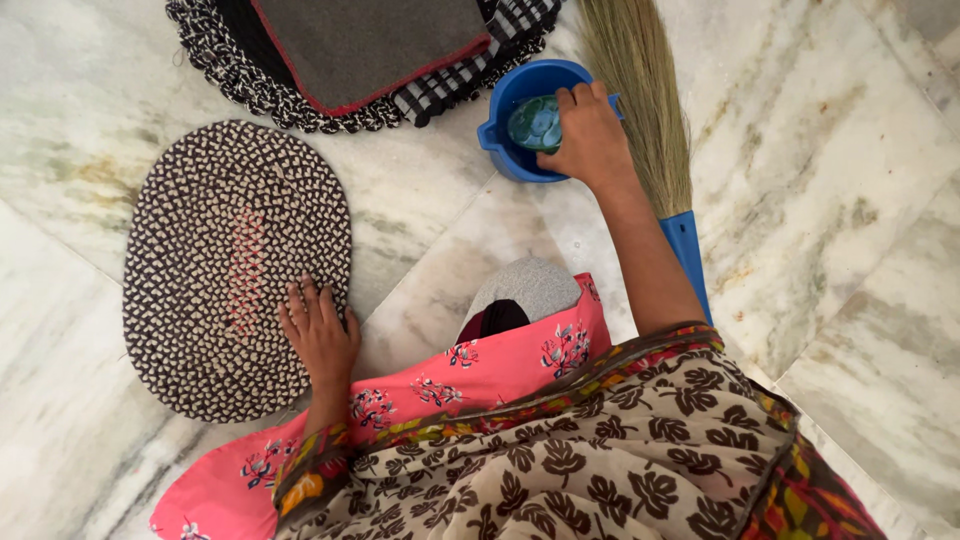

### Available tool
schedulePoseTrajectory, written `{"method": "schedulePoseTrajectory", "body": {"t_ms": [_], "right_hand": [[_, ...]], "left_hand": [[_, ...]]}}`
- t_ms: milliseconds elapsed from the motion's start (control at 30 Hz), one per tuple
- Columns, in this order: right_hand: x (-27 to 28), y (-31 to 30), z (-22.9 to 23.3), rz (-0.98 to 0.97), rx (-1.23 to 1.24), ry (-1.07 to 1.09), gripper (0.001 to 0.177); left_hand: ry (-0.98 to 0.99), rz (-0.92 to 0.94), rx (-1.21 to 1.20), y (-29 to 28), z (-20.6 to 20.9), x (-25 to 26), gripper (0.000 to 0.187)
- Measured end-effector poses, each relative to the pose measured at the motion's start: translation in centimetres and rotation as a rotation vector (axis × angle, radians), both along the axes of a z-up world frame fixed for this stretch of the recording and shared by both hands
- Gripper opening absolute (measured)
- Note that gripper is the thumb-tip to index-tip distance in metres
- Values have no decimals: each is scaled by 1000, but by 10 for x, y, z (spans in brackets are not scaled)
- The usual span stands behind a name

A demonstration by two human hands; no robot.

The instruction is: The person sweeps a mat using a broom and then scrubs the mat with a brush and water from a bucket.

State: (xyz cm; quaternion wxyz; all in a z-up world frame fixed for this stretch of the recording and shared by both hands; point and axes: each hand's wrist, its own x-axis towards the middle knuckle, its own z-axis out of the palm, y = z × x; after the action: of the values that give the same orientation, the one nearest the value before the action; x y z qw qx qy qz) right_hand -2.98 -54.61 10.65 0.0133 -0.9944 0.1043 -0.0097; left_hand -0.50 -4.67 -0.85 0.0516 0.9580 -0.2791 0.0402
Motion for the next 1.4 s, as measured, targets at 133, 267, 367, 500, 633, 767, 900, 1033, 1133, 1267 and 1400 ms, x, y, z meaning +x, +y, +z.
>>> {"method": "schedulePoseTrajectory", "body": {"t_ms": [133, 267, 367, 500, 633, 767, 900, 1033, 1133, 1267, 1400], "right_hand": [[-13, 6, 17, -63, 62, -74, 89], [-30, 8, 42, -83, 103, -170, 84], [-39, 11, 56, -94, 103, -220, 81], [-40, 9, 60, -86, 145, -320, 80], [-32, 8, 51, -102, 172, -356, 79], [-37, 10, 48, -126, 147, -425, 81], [-42, 15, 43, -128, 145, -509, 82], [-40, 18, 38, -211, 112, -476, 84], [-44, 20, 42, -246, 131, -511, 82], [-44, 28, 44, -269, 111, -532, 83], [-41, 40, 42, -326, 43, -534, 81]], "left_hand": [[11, -19, -56, 1, -5, 2, 47], [-27, -40, -57, 3, -7, 1, 44], [-65, -78, -66, 6, -14, 1, 44], [-44, -117, -130, 9, -44, 2, 43], [-46, -129, -89, 14, -70, 1, 40], [-56, -126, -33, 15, -71, 0, 40], [-52, -116, -78, 8, -55, 0, 42], [-80, -94, -44, 0, -40, 4, 42], [-75, -87, -72, -2, -35, 3, 43], [-97, -116, -25, -1, -42, 4, 42], [-120, -122, -21, 2, -59, 6, 40]]}}
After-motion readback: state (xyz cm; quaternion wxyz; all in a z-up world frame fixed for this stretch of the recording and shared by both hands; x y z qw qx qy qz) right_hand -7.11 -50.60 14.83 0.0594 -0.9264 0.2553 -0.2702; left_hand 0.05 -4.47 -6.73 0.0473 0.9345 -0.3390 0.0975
